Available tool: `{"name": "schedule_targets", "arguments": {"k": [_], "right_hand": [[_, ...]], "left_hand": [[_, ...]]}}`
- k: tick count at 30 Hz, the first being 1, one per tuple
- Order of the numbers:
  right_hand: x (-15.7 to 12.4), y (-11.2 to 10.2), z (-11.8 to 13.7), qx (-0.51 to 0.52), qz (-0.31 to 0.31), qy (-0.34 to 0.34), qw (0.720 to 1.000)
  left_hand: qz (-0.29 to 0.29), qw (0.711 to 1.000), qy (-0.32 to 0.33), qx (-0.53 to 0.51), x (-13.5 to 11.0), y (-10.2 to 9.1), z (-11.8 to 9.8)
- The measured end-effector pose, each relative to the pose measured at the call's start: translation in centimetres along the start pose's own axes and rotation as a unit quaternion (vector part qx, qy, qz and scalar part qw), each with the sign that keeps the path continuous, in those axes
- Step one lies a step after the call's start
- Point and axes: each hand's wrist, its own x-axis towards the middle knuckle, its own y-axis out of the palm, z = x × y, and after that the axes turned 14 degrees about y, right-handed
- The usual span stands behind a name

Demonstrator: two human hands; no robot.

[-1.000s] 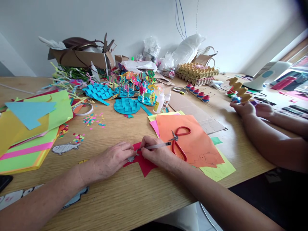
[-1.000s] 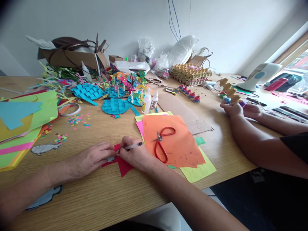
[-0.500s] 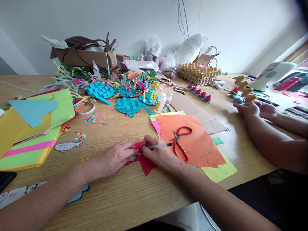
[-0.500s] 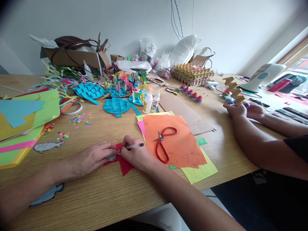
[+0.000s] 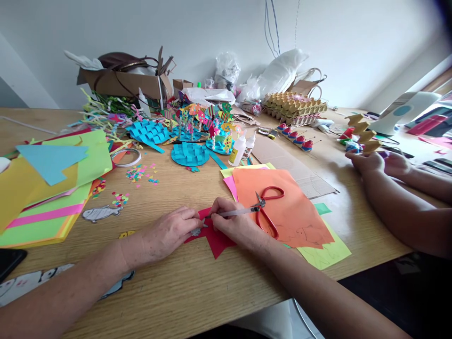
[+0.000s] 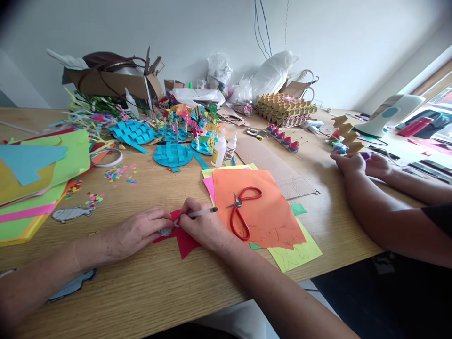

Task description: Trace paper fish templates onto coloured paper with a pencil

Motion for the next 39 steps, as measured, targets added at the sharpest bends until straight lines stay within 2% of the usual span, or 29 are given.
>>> {"name": "schedule_targets", "arguments": {"k": [7,17,27,39], "right_hand": [[0.1,0.2,0.1,-0.012,0.003,0.004,1.0],[0.1,-0.2,0.8,-0.04,0.044,0.001,0.998],[0.0,-0.3,1.2,-0.062,0.069,-0.009,0.996],[-0.2,0.7,0.4,-0.063,0.03,-0.018,0.997]], "left_hand": [[-0.01,1.0,0.003,-0.006,-0.2,0.2,0.1],[-0.027,0.999,0.014,-0.017,-0.4,0.3,0.1],[-0.008,0.999,-0.003,-0.037,-0.8,-0.5,-0.7],[-0.038,0.999,0.01,-0.018,-2.0,0.7,-0.5]]}}
